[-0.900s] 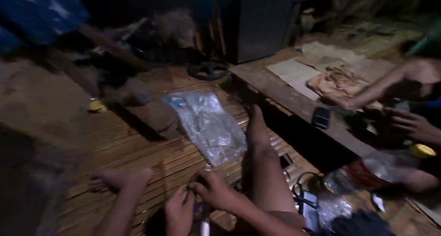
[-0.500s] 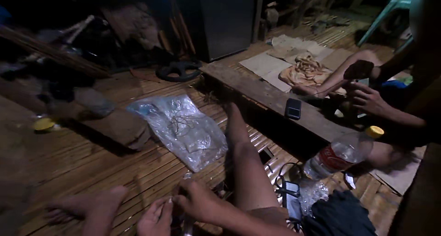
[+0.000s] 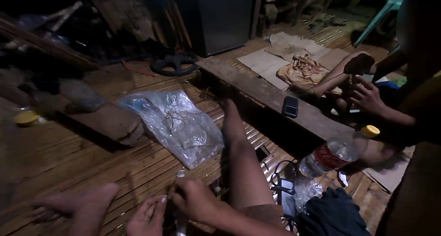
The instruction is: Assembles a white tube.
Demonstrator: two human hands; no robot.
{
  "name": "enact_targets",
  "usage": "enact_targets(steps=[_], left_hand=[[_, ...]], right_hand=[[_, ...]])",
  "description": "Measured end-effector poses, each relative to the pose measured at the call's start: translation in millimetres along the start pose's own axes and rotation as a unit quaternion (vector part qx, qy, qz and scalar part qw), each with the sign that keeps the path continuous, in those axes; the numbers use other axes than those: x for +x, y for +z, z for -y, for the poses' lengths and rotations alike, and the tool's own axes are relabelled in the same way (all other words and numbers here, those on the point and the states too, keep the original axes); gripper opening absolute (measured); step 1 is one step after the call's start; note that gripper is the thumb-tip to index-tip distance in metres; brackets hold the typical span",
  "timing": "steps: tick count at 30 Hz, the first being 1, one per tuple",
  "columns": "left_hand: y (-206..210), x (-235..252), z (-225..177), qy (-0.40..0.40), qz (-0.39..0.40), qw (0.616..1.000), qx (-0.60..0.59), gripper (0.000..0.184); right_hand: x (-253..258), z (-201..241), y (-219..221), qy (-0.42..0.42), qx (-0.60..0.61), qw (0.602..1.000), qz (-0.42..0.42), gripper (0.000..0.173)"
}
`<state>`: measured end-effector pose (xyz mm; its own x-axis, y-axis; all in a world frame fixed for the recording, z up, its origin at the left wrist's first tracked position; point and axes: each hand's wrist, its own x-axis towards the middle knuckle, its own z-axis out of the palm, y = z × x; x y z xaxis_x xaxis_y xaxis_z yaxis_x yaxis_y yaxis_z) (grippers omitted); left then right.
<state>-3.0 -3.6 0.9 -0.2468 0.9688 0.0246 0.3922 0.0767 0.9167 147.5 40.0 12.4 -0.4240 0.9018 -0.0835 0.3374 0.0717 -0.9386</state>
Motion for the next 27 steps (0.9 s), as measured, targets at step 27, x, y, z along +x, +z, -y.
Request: enact_targets(steps=[27], left_hand=[[-9,7,14,0.001,0.025,0.999,-0.035,0.008]], right_hand=[[4,-25,18,-0.095,-0.021,0.992,-0.087,0.013]])
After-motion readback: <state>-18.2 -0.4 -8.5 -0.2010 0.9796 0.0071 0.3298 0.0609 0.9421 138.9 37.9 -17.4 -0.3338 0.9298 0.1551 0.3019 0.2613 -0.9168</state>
